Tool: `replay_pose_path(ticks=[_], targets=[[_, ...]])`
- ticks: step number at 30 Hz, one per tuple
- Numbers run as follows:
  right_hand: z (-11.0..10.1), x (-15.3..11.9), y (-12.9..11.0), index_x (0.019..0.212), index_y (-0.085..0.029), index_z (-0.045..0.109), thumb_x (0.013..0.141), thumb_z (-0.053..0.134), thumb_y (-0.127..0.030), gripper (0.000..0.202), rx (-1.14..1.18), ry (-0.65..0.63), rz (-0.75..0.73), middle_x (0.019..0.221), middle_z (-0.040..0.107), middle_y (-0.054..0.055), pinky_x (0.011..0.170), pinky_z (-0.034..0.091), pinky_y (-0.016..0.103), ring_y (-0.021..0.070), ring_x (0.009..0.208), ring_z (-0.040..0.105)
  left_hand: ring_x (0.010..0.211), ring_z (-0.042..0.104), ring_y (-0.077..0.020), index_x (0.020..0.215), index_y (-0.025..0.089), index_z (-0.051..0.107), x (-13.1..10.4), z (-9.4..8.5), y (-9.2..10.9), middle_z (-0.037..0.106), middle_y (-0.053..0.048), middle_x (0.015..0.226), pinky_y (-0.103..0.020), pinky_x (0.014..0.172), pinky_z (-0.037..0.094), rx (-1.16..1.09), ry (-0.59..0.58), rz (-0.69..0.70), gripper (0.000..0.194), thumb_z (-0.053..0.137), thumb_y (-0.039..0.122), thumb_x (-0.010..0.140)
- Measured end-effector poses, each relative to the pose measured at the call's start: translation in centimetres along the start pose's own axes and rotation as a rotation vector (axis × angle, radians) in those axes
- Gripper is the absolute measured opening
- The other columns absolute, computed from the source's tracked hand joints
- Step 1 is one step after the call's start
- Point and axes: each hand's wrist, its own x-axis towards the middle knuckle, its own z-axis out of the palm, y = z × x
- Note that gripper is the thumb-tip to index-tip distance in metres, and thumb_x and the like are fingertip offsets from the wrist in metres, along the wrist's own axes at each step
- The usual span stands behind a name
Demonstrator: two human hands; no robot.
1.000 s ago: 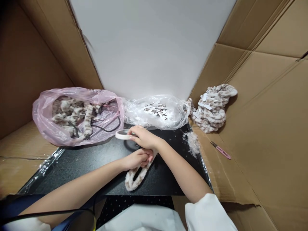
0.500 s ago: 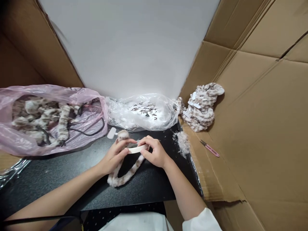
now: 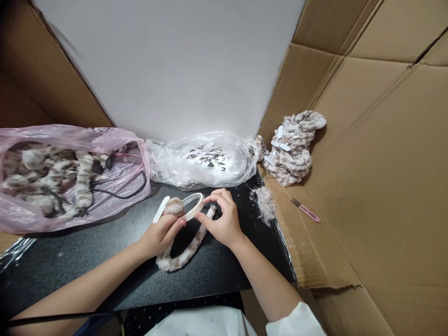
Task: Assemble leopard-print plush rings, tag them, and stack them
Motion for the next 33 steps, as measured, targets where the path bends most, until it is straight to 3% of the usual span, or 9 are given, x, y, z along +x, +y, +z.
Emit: replay_pose_path(ticks=[5, 11, 17, 22, 28, 33], targets=[[-0.1, 0.1, 0.3, 0.084, -0.021, 0.064, 0.074, 0.076, -0.025, 0.017, 0.034, -0.036, 0.014, 0.089, 0.058, 0.004, 0.081, 0.045, 0.034, 0.0199, 0.087, 0.056, 0.074, 0.053, -0.0204, 0.079, 0.017, 0.067, 0.0, 0.1, -0.6, 0.057, -0.005, 0.067, -0.037, 0.08, 0.045, 0.18, 0.07, 0.156, 0.039, 0.038, 0.035, 0.096], [-0.2, 0.1, 0.9, 0.075, -0.02, 0.058, 0.075, 0.074, -0.021, 0.015, 0.067, -0.161, 0.073, 0.085, 0.06, 0.002, 0.082, 0.044, 0.034, 0.0186, 0.086, 0.056, 0.08, 0.056, -0.0211, 0.086, 0.017, 0.068, 0.4, 0.0, -0.6, 0.059, -0.006, 0.071, -0.036, 0.083, 0.047, 0.194, 0.099, 0.26, 0.037, 0.038, 0.035, 0.097], [0.0, 0.0, 1.2, 0.087, -0.022, 0.059, 0.069, 0.079, -0.025, 0.027, 0.182, -0.08, 0.174, 0.089, 0.065, 0.003, 0.084, 0.048, 0.035, 0.0193, 0.087, 0.062, 0.078, 0.057, -0.0193, 0.083, 0.016, 0.064, 0.7, -0.4, -0.1, 0.06, -0.005, 0.071, -0.031, 0.076, 0.048, 0.104, 0.006, 0.223, 0.036, 0.035, 0.032, 0.098], [0.0, 0.0, 1.1, 0.081, -0.021, 0.06, 0.068, 0.08, -0.024, 0.023, 0.217, -0.078, 0.233, 0.079, 0.068, 0.001, 0.079, 0.05, 0.032, 0.0173, 0.078, 0.064, 0.072, 0.055, -0.0176, 0.077, 0.017, 0.062, 0.6, -0.4, -0.4, 0.057, -0.003, 0.067, -0.03, 0.073, 0.044, 0.078, -0.019, 0.213, 0.038, 0.035, 0.034, 0.098], [0.0, 0.1, 1.5, 0.077, -0.021, 0.055, 0.079, 0.067, -0.023, 0.013, 0.207, -0.139, 0.261, 0.075, 0.063, 0.0, 0.073, 0.048, 0.03, 0.0153, 0.073, 0.061, 0.06, 0.047, -0.0143, 0.075, 0.018, 0.06, 0.9, -1.0, -0.5, 0.053, 0.0, 0.061, -0.026, 0.063, 0.038, 0.067, -0.18, 0.125, 0.042, 0.033, 0.039, 0.098], [0.1, -0.1, 0.9, 0.084, -0.023, 0.04, 0.082, 0.063, -0.031, 0.024, 0.336, -0.251, 0.341, 0.076, 0.058, -0.003, 0.068, 0.043, 0.028, 0.0126, 0.069, 0.053, 0.058, 0.045, -0.0138, 0.071, 0.018, 0.057, 1.3, -1.2, -0.5, 0.051, 0.001, 0.059, -0.026, 0.06, 0.034, 0.067, -0.248, 0.008, 0.044, 0.032, 0.042, 0.098]])
